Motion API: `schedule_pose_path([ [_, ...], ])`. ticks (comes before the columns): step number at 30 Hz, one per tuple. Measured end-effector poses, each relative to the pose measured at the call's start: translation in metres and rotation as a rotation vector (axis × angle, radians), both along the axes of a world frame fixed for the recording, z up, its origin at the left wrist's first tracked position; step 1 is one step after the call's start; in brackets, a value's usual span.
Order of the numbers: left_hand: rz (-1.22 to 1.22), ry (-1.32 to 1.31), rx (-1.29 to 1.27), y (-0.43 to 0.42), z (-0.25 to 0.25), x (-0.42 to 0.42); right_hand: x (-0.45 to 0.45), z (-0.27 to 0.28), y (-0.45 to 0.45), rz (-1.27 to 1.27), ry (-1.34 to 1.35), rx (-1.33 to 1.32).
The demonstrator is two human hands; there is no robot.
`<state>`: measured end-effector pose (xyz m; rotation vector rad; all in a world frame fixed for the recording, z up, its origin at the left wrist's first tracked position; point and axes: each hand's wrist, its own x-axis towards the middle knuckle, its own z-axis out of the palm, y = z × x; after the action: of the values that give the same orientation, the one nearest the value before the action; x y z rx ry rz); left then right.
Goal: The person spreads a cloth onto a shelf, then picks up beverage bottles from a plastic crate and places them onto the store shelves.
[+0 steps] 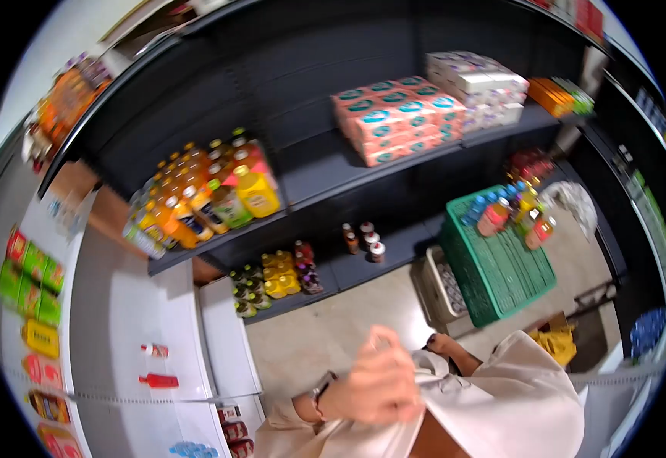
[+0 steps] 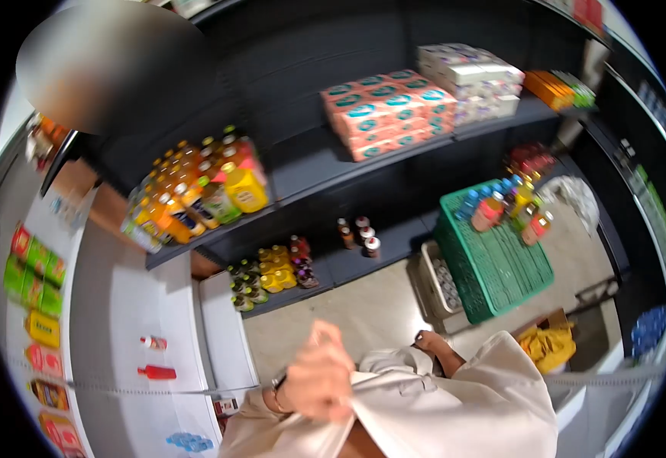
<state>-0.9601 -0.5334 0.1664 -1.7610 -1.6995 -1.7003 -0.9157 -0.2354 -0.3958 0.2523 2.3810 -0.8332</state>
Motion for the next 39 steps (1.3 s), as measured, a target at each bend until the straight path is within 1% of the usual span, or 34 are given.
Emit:
schedule_pose_path([
  [2, -0.095, -0.130, -0.041, 0.027, 0.004, -0.011, 0.012, 0.035, 0.008, -0.026, -0.073, 0.005],
  [5, -0.682, -0.074, -0.108, 0.061, 0.001, -0.008, 0.032, 0.027, 0.038, -0.082, -0.071, -0.017],
  [6, -0.870, -0.066, -0.133, 0.075, 0.002, -0.004, 0.043, 0.029, 0.046, -0.174, -0.070, -0.019],
  [8, -1.075, -0.059, -0.124, 0.121, 0.019, -0.009, 0.065, 0.035, 0.068, -0.358, -0.105, -0.070],
  [9, -1.116, -0.082, -0.138, 0.144, 0.016, -0.009, 0.078, 0.017, 0.085, -0.425, -0.064, -0.139],
  [10, -1.149, -0.102, -0.149, 0.166, 0.012, -0.009, 0.091, 0.023, 0.098, -0.492, -0.052, -0.131],
  [12, -1.247, -0.155, -0.170, 0.212, 0.008, -0.010, 0.119, -0.003, 0.134, -0.554, -0.100, -0.096],
  [13, -1.317, -0.184, -0.182, 0.234, 0.008, -0.013, 0.130, 0.000, 0.152, -0.641, -0.160, -0.104],
  [14, -1.384, -0.214, -0.195, 0.256, 0.008, -0.015, 0.137, 0.011, 0.170, -0.670, -0.210, -0.084],
  [15, -1.428, -0.201, -0.211, 0.276, 0.004, -0.017, 0.142, 0.005, 0.189, -0.708, -0.174, -0.062],
  [16, -1.412, -0.283, -0.235, 0.296, 0.000, -0.020, 0.145, 0.005, 0.204, -0.744, -0.141, -0.042],
  [18, -1.369, -0.460, -0.294, 0.333, -0.010, -0.027, 0.150, 0.001, 0.239, -0.832, -0.228, -0.152],
  [19, -1.444, -0.429, -0.335, 0.357, -0.020, -0.041, 0.151, 0.003, 0.256, -0.873, -0.275, -0.208],
  [22, -1.119, -0.640, -0.659, 0.414, -0.064, -0.066, 0.128, -0.024, 0.309, -0.873, 0.114, -0.054],
  [24, -0.841, -0.868, -0.797, 0.467, -0.102, -0.079, 0.080, -0.009, 0.358, -0.910, 0.240, 0.062],
  [26, -0.670, -0.862, -0.811, 0.524, -0.172, -0.098, 0.025, 0.026, 0.411, -0.967, 0.501, 0.098],
  [27, -0.564, -0.843, -0.881, 0.554, -0.195, -0.107, -0.006, 0.051, 0.438, -0.977, 0.636, 0.160],
  [28, -0.457, -0.824, -0.945, 0.579, -0.220, -0.116, -0.035, 0.071, 0.466, -0.944, 0.702, 0.249],
  [29, -0.389, -0.740, -0.896, 0.601, -0.265, -0.124, -0.062, 0.097, 0.487, -0.927, 0.726, 0.290],
  [30, -0.317, -0.655, -0.838, 0.623, -0.315, -0.134, -0.089, 0.124, 0.506, -0.965, 0.670, 0.305],
  [31, -0.275, -0.638, -0.838, 0.637, -0.358, -0.143, -0.111, 0.144, 0.519, -1.002, 0.610, 0.317],
  [33, -0.189, -0.545, -1.018, 0.659, -0.375, -0.152, -0.144, 0.163, 0.540, -0.991, 0.528, 0.372],
  [34, -0.141, -0.501, -1.108, 0.666, -0.384, -0.155, -0.154, 0.163, 0.550, -0.979, 0.487, 0.396],
  [35, -0.150, -0.563, -1.068, 0.671, -0.392, -0.156, -0.161, 0.150, 0.560, -0.938, 0.513, 0.438],
  [38, -0.138, -0.683, -1.032, 0.674, -0.410, -0.158, -0.173, 0.124, 0.575, -0.857, 0.555, 0.411],
  [39, -0.097, -0.689, -1.030, 0.673, -0.415, -0.159, -0.173, 0.116, 0.581, -0.832, 0.554, 0.389],
])
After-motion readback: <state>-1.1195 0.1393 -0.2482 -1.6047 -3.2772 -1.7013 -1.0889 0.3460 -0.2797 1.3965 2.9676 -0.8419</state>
